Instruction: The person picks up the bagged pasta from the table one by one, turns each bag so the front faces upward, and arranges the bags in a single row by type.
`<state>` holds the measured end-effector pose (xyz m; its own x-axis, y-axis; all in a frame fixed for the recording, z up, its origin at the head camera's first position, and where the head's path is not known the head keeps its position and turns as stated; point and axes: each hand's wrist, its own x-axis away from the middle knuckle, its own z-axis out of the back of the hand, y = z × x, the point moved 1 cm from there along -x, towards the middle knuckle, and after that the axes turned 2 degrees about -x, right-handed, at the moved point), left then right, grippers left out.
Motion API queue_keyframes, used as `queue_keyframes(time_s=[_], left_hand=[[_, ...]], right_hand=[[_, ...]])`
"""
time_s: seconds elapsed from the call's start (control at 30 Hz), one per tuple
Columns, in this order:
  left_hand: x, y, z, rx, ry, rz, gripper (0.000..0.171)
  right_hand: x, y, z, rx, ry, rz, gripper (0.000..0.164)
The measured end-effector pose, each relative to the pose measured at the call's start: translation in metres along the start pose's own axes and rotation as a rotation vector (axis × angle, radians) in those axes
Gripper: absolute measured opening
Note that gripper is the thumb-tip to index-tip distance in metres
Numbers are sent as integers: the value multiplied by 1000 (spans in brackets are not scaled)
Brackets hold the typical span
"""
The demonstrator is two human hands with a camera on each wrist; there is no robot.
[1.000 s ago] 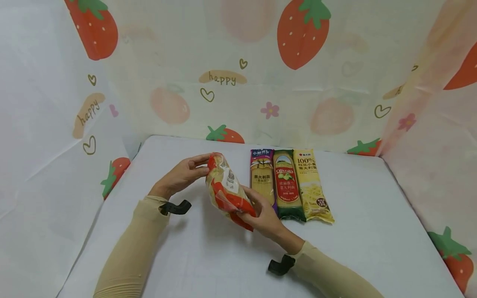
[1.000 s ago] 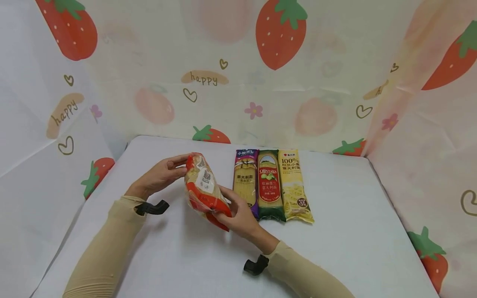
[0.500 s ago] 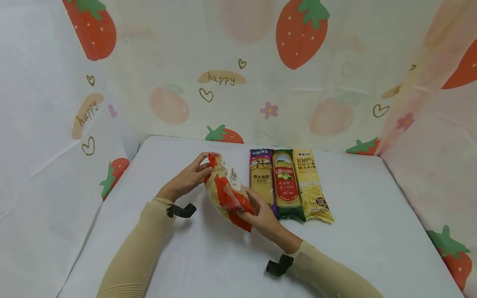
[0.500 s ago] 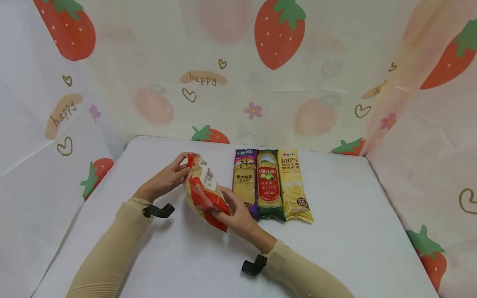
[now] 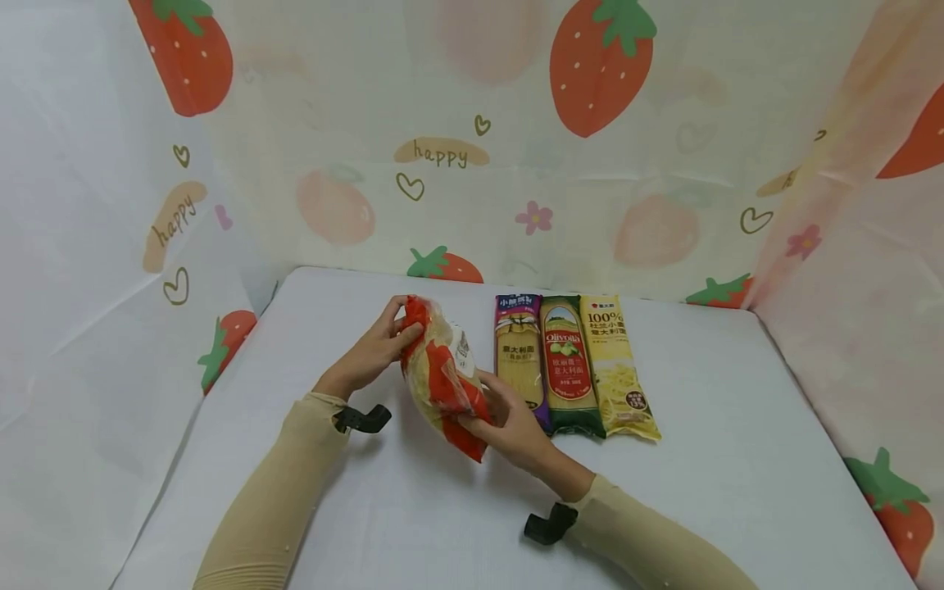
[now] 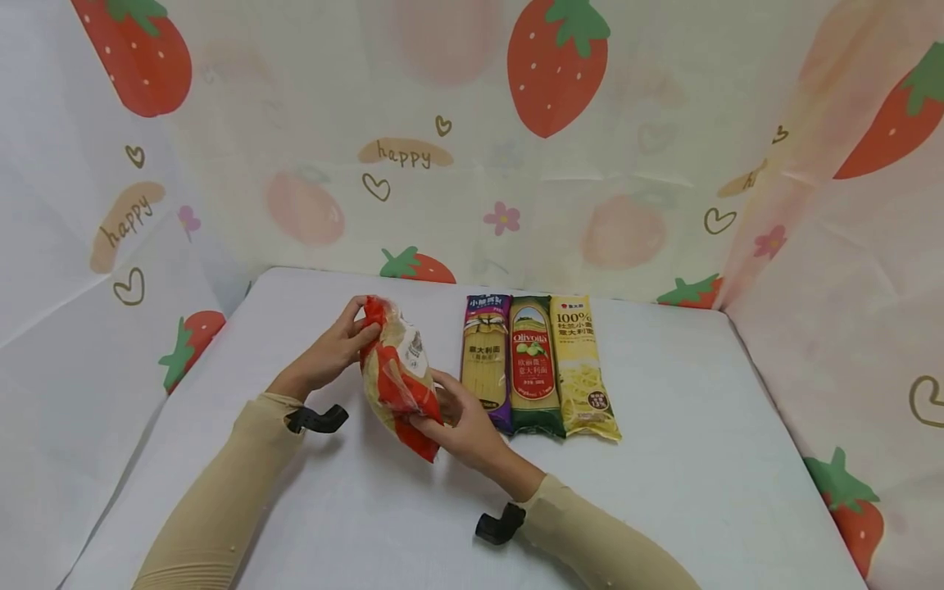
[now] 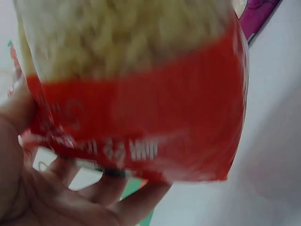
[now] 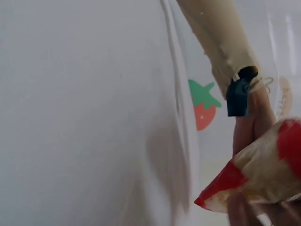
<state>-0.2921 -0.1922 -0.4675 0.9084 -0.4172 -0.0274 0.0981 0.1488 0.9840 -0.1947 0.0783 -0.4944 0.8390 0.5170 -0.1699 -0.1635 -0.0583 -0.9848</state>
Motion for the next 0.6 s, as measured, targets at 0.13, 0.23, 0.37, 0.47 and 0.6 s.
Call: queue_keyframes(time_s=[0.13, 0.23, 0.37, 0.47, 0.6], left_hand=[[0, -1, 2, -27, 72, -4, 45], [-1, -2, 2, -71, 122, 0, 46], [-3, 0, 1, -141, 159, -3, 46], [-4, 5, -1, -176, 184, -28, 46], [-6, 11, -5, -245, 214, -44, 46]], right_hand=[[1, -3, -4, 142, 69, -3, 63], [0, -5, -7, 184, 100, 9, 64], [-1, -9, -10, 208, 126, -4, 73], [-2, -15, -11, 231, 146, -26, 82], [-3, -24, -12, 274, 184, -86, 88]])
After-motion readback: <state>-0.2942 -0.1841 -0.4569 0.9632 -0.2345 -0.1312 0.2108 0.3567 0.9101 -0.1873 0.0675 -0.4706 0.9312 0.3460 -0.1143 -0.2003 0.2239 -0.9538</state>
